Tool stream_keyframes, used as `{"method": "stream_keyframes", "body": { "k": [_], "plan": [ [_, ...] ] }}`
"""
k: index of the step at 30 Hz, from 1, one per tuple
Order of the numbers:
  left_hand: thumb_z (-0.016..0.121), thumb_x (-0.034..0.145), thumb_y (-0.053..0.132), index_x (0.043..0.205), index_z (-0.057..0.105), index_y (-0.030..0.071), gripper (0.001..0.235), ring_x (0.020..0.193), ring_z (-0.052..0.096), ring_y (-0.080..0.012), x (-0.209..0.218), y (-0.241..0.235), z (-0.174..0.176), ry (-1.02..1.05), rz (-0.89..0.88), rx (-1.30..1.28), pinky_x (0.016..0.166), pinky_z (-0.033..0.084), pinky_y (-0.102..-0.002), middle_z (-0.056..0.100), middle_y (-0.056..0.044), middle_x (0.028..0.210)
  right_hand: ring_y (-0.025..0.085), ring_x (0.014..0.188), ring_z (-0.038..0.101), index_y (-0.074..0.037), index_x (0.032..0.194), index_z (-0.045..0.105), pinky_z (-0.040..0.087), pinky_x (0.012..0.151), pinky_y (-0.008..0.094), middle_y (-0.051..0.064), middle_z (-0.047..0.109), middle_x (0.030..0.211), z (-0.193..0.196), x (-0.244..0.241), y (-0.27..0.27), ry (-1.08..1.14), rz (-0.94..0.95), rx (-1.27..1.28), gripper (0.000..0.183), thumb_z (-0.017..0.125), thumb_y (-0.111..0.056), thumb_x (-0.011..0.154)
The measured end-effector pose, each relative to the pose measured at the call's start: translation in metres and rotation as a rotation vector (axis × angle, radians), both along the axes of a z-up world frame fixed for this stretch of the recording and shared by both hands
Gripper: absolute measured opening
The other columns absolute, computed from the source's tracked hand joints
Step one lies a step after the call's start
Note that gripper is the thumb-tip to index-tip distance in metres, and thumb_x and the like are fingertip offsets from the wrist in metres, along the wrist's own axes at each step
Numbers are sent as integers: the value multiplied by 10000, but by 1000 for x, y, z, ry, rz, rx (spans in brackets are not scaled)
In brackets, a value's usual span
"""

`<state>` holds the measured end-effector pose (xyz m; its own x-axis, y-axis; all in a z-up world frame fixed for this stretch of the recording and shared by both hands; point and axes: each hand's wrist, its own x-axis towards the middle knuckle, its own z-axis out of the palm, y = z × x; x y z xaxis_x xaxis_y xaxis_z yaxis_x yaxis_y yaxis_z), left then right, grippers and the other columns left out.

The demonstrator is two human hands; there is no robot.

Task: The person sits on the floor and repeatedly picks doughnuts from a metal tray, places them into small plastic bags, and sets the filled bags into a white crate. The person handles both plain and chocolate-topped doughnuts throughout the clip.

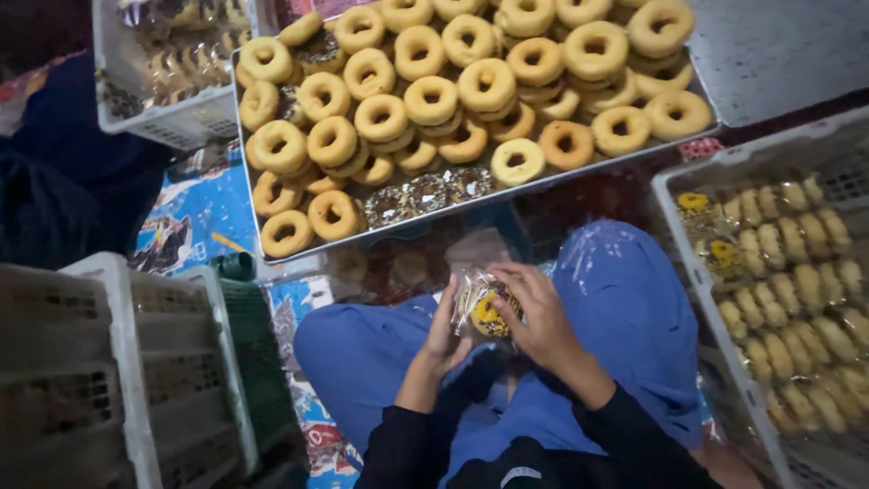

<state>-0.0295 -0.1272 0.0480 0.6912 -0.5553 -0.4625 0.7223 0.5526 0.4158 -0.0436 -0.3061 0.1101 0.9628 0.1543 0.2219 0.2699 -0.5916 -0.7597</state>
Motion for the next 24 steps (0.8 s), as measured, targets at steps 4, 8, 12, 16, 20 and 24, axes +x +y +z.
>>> {"method": "stream_keyframes", "body": {
  "k": [4,8,12,16,20,24],
  "plan": [
    [350,1003,645,1458,511,93,733,1224,661,-285,-4,-21,10,15,-22,41,1000,568,-476,631,-142,1375,402,1212,564,-38,1476,444,415,1038,503,221,596,1339,20,-4,-16,-13,77,-112,1057,895,-476,626],
    [366,992,627,1401,542,36,740,1131,696,-289,-12,-44,15,53,-93,-44,930,595,-432,680,-173,1285,364,1187,616,-91,1499,459,466,1028,462,186,640,1307,17,-14,-44,88,-58,-83,1055,908,-400,596],
    [622,1036,244,1165,655,-84,355,929,730,-273,-24,-69,27,-278,-66,323,781,630,-384,694,-155,1060,280,1130,681,-64,1484,492,547,992,373,147,689,1273,-1,-25,-81,274,-334,450,940,902,-350,688],
    [718,941,32,1039,751,-81,153,829,691,-201,-29,-91,57,-529,102,519,735,585,-290,712,-134,1011,250,1018,629,3,1565,485,505,885,362,180,641,1270,-13,-28,-109,428,-339,1084,851,804,-219,807],
    [783,868,-28,1069,739,-20,206,929,701,-188,-31,-111,97,-960,233,783,812,593,-296,694,-118,1060,299,1134,676,36,1499,457,529,1001,392,168,580,1456,-13,-33,-120,411,-269,1347,762,746,-165,823],
    [827,804,-16,1164,691,19,387,1035,659,-223,-30,-125,125,-1139,252,866,839,588,-313,631,-138,1175,260,1248,650,-16,1497,426,527,1057,396,170,570,1443,-12,-34,-118,464,-304,1423,756,708,-172,814]
  ]
}}
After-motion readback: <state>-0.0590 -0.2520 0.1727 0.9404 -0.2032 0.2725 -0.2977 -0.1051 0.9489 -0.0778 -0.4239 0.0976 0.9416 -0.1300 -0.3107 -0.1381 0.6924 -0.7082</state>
